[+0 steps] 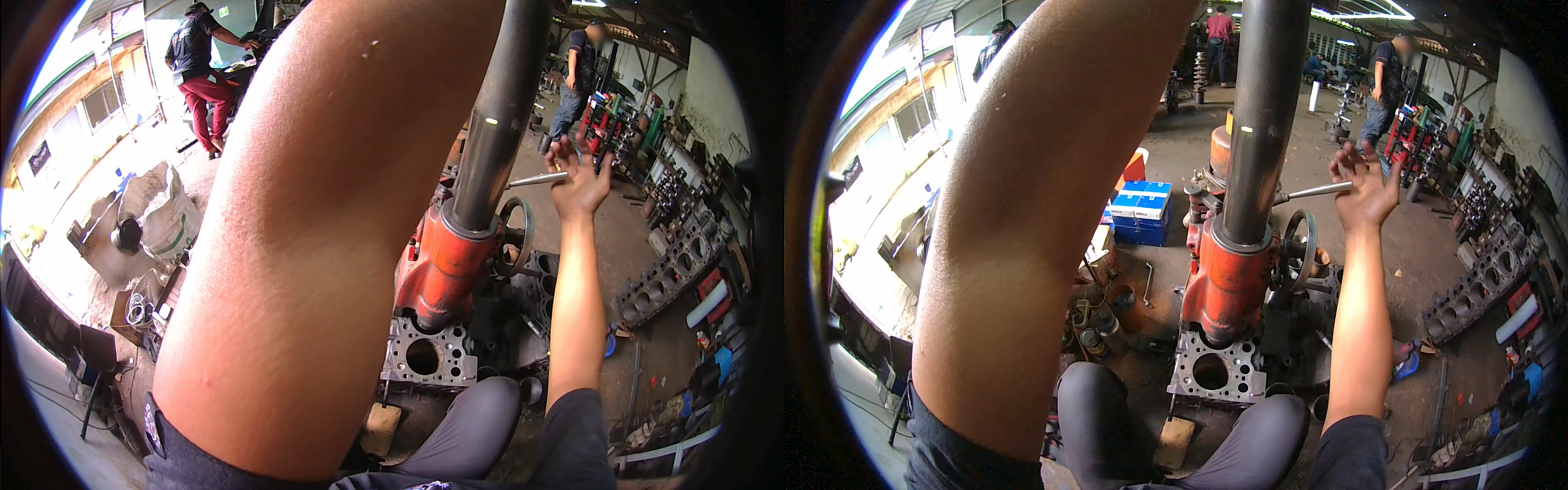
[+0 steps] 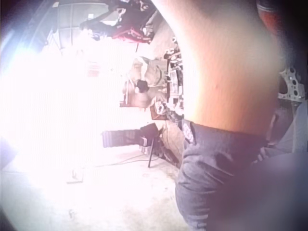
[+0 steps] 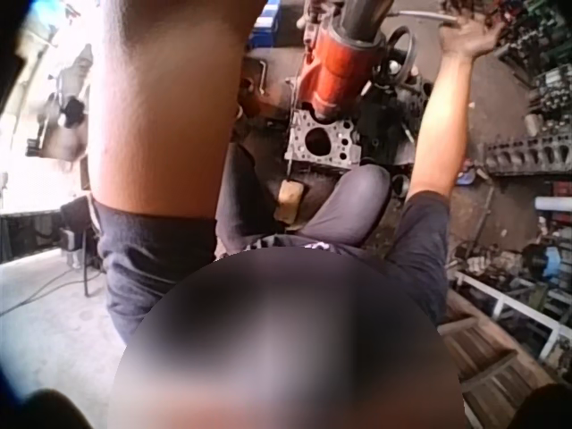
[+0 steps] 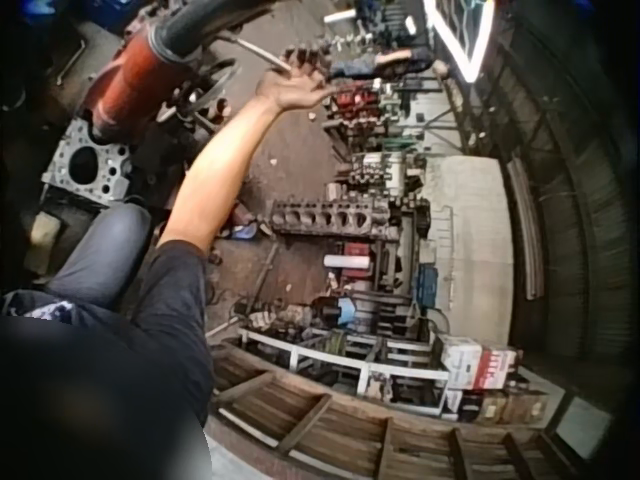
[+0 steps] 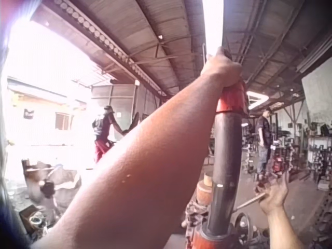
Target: The person walks into a workshop and sits on the floor to work on an engine block. They use a hydraulic press to push a metal rod into the block, then remove it and inspect the rod and block with both hands.
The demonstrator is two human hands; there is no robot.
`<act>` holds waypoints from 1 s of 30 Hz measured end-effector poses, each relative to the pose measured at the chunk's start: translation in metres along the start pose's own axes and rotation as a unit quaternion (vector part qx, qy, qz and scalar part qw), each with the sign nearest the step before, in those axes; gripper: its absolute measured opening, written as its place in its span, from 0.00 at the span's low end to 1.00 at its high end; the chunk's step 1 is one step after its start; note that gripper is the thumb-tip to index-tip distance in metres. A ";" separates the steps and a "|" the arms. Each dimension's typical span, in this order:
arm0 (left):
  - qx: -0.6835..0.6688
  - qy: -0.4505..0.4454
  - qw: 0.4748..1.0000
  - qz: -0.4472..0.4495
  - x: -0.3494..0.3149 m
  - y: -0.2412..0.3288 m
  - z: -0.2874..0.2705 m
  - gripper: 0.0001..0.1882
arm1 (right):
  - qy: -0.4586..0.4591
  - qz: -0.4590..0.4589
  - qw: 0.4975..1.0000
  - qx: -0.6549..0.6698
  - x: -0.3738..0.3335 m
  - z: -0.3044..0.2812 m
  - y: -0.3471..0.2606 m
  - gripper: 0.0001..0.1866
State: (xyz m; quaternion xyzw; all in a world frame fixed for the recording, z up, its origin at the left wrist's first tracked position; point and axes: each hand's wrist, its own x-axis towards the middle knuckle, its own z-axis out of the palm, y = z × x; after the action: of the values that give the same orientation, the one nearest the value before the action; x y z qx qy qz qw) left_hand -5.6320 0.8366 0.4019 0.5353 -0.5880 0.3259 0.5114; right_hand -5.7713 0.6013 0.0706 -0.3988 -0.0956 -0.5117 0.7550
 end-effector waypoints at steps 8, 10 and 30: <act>-0.011 0.003 1.000 -0.008 -0.007 0.002 -0.008 0.36 | -0.056 0.136 0.511 -0.847 -0.191 -0.084 0.022 0.37; -0.014 0.004 1.000 -0.008 -0.009 0.002 -0.009 0.37 | 0.019 0.083 0.512 -0.855 -0.207 -0.069 0.024 0.27; -0.026 -0.012 0.999 -0.018 -0.011 -0.003 -0.003 0.41 | -0.025 0.055 0.470 -0.881 -0.093 -0.120 0.084 0.12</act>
State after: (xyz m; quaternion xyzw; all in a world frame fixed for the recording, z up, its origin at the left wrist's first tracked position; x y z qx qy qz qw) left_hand -5.6296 0.8425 0.3917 0.5362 -0.5925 0.2949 0.5239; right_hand -5.7743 0.5961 -0.1028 -0.8705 0.4086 -0.2728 0.0294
